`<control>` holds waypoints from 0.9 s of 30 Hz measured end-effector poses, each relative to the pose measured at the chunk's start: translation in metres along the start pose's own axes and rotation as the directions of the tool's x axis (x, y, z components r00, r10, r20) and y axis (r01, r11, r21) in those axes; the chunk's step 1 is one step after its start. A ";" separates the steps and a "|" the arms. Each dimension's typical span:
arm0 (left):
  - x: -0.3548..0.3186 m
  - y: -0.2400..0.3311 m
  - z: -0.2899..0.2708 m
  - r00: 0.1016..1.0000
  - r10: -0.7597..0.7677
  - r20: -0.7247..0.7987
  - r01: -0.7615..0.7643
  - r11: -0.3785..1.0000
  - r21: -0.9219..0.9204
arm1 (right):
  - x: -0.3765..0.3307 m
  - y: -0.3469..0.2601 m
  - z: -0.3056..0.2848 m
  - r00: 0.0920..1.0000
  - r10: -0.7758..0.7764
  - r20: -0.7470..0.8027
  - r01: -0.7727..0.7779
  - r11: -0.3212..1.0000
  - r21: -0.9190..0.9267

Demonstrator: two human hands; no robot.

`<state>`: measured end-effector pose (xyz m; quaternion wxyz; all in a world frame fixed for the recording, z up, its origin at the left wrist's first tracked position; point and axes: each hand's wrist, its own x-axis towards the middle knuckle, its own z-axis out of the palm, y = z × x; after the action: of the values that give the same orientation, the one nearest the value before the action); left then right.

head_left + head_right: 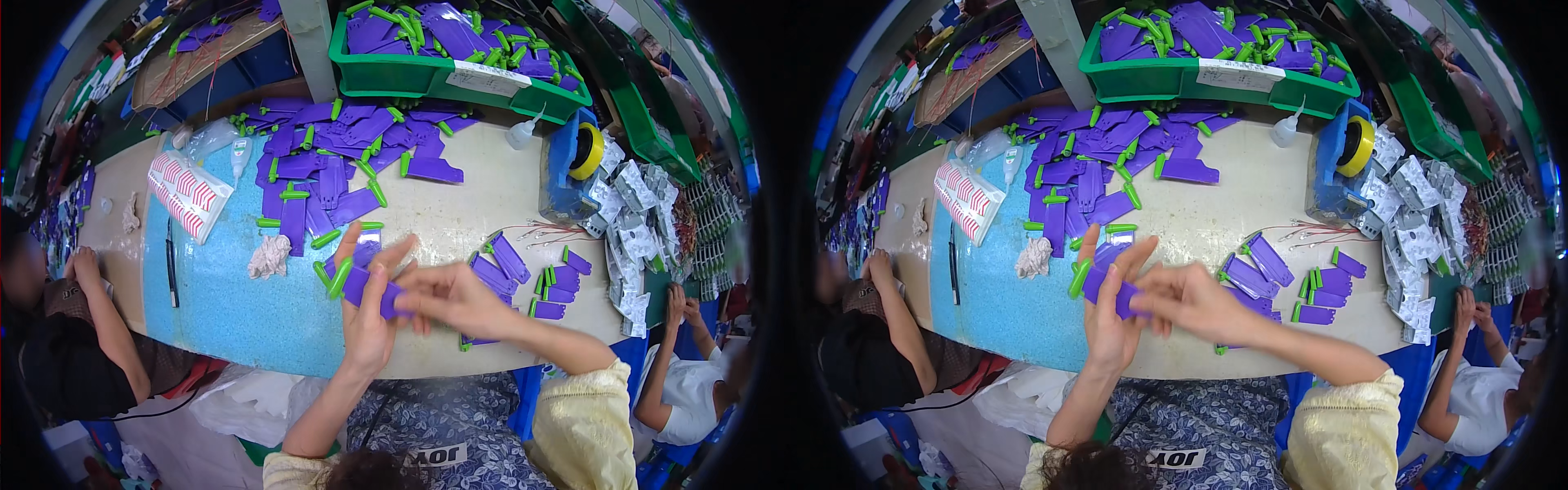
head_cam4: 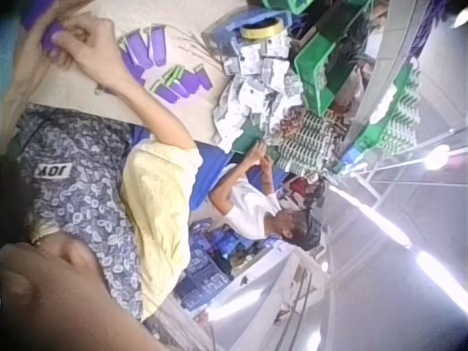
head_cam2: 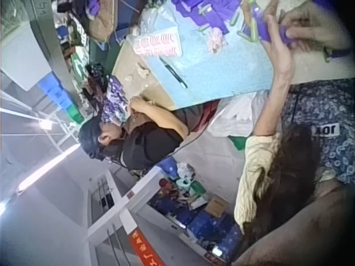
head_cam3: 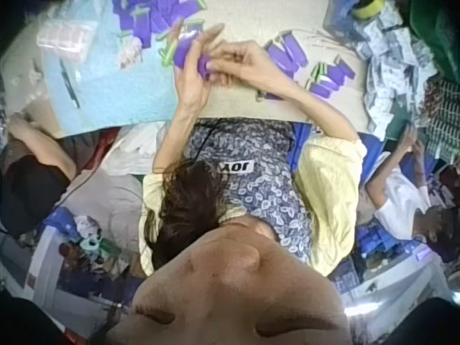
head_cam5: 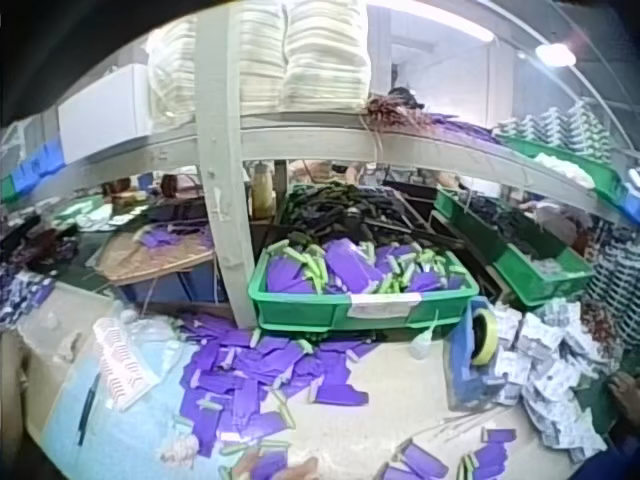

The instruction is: The person assembles purple and green plastic components by inserting thin wires into the purple pieces and attaching green caps. They repeatedly pick up parts, insert wires, and apply glue from a small bottle to secure the connections. The assembled units are placed on the table as the process continues.

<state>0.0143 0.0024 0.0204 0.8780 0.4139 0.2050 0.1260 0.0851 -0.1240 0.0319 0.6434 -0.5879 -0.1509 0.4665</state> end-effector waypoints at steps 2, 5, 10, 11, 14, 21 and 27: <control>0.000 0.001 -0.016 0.986 0.067 0.154 -0.093 0.982 0.165 | -0.006 -0.004 0.002 1.000 -0.020 -0.009 0.019 0.995 -0.102; 0.000 0.004 -0.003 0.962 0.230 0.149 -0.266 0.916 0.301 | -0.006 -0.019 -0.012 0.945 -0.328 0.007 0.246 0.696 -0.674; 0.012 0.010 0.002 0.903 0.399 0.158 -0.403 0.662 0.632 | 0.009 -0.014 -0.001 0.548 -0.780 0.303 0.479 -0.005 -0.878; 0.013 0.011 0.000 0.926 0.344 0.158 -0.352 0.630 0.692 | 0.009 -0.014 -0.002 0.655 -0.711 0.256 0.482 0.132 -0.866; 0.005 0.015 -0.011 0.999 -0.037 0.028 -0.002 0.561 0.828 | 0.028 -0.006 -0.021 0.756 -0.654 -0.013 0.266 0.326 -0.907; 0.029 -0.008 -0.015 0.992 0.012 0.126 -0.042 0.970 0.240 | 0.039 0.001 -0.028 0.808 -0.581 0.095 0.288 0.250 -0.924; 0.038 -0.021 -0.020 0.984 0.033 0.175 -0.125 0.828 0.547 | 0.018 -0.019 -0.020 0.834 -0.519 0.188 0.338 0.211 -0.917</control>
<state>0.0397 0.0171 -0.0173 0.7272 0.6678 0.1452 0.0642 0.1174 -0.1197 0.0371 0.3077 -0.8135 -0.4908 0.0507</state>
